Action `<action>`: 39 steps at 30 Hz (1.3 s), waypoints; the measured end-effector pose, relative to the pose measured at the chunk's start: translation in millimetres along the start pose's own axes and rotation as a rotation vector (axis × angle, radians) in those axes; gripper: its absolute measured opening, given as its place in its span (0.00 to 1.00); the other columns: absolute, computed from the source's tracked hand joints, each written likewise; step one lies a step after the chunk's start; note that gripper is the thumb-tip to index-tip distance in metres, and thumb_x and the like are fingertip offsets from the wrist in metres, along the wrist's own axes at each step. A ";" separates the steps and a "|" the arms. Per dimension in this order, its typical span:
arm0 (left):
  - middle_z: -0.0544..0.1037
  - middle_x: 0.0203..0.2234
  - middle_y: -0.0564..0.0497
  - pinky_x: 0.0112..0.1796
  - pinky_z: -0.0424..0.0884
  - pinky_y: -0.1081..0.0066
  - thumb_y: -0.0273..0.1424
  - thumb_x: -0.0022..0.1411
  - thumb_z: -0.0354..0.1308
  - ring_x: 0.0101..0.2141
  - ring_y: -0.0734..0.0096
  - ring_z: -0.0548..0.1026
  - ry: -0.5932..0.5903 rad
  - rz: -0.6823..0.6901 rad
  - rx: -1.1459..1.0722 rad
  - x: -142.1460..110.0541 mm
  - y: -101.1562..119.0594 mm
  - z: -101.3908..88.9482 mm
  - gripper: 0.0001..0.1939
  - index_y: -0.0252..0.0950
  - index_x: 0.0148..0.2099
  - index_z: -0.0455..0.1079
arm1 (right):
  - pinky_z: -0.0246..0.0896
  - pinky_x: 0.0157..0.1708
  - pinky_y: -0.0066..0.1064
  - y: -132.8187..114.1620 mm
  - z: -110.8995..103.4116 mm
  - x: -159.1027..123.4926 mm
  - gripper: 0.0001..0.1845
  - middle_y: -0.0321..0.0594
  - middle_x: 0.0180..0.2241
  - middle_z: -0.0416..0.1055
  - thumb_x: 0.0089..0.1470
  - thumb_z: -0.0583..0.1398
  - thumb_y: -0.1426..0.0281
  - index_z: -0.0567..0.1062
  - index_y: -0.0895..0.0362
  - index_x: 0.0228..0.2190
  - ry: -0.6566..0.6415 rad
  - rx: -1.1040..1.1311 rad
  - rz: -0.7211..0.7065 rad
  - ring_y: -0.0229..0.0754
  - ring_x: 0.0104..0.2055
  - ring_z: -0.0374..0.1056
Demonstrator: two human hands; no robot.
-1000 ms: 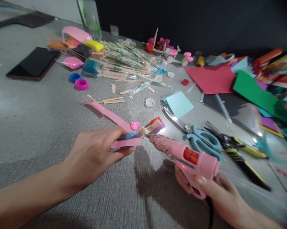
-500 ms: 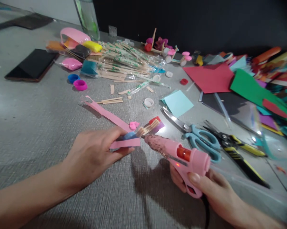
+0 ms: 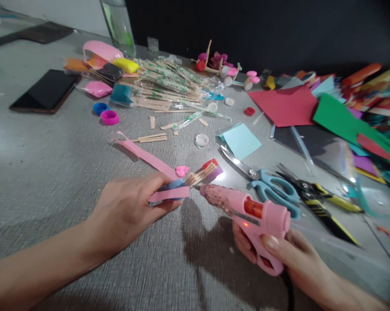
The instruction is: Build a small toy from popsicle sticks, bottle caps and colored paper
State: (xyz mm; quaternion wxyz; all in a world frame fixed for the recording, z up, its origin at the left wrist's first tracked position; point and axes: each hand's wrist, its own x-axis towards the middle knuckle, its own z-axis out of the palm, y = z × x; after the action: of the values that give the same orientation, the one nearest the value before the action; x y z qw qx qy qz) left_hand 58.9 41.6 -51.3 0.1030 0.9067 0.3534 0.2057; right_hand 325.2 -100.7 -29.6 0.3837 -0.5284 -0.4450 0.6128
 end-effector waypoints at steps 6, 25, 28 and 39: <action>0.85 0.31 0.53 0.26 0.63 0.66 0.46 0.70 0.58 0.26 0.62 0.81 -0.021 -0.004 -0.020 1.4 1.1 -1.3 0.14 0.43 0.49 0.72 | 0.52 0.23 0.30 -6.0 2.1 1.8 0.29 0.39 0.26 0.66 0.58 0.60 0.41 0.76 0.55 0.36 0.016 0.009 -0.016 0.38 0.25 0.58; 0.85 0.31 0.53 0.26 0.63 0.66 0.46 0.71 0.55 0.25 0.62 0.80 -0.009 0.015 -0.020 1.5 0.6 -1.2 0.14 0.44 0.49 0.72 | 0.50 0.25 0.30 6.9 -1.6 4.5 0.24 0.36 0.26 0.65 0.66 0.57 0.48 0.71 0.55 0.31 -0.005 0.052 -0.080 0.36 0.26 0.56; 0.84 0.30 0.53 0.26 0.63 0.66 0.47 0.70 0.57 0.25 0.62 0.79 -0.004 -0.005 -0.034 0.4 -0.4 -0.1 0.15 0.44 0.49 0.73 | 0.48 0.24 0.29 7.6 -1.6 5.7 0.24 0.35 0.24 0.64 0.66 0.58 0.49 0.70 0.55 0.29 0.010 0.063 -0.102 0.35 0.25 0.55; 0.84 0.29 0.52 0.26 0.64 0.65 0.50 0.70 0.54 0.25 0.59 0.80 0.008 0.006 -0.033 -0.1 -6.5 1.4 0.16 0.46 0.49 0.72 | 0.49 0.23 0.28 2.8 2.2 12.2 0.26 0.34 0.23 0.64 0.63 0.60 0.47 0.71 0.57 0.30 0.033 0.122 -0.101 0.33 0.23 0.56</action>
State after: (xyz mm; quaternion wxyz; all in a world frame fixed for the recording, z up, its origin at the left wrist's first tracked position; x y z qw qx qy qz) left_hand 55.6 46.2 -54.8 0.1162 0.9052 0.3474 0.2155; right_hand 321.2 -90.4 -35.9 0.4530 -0.4911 -0.4266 0.6095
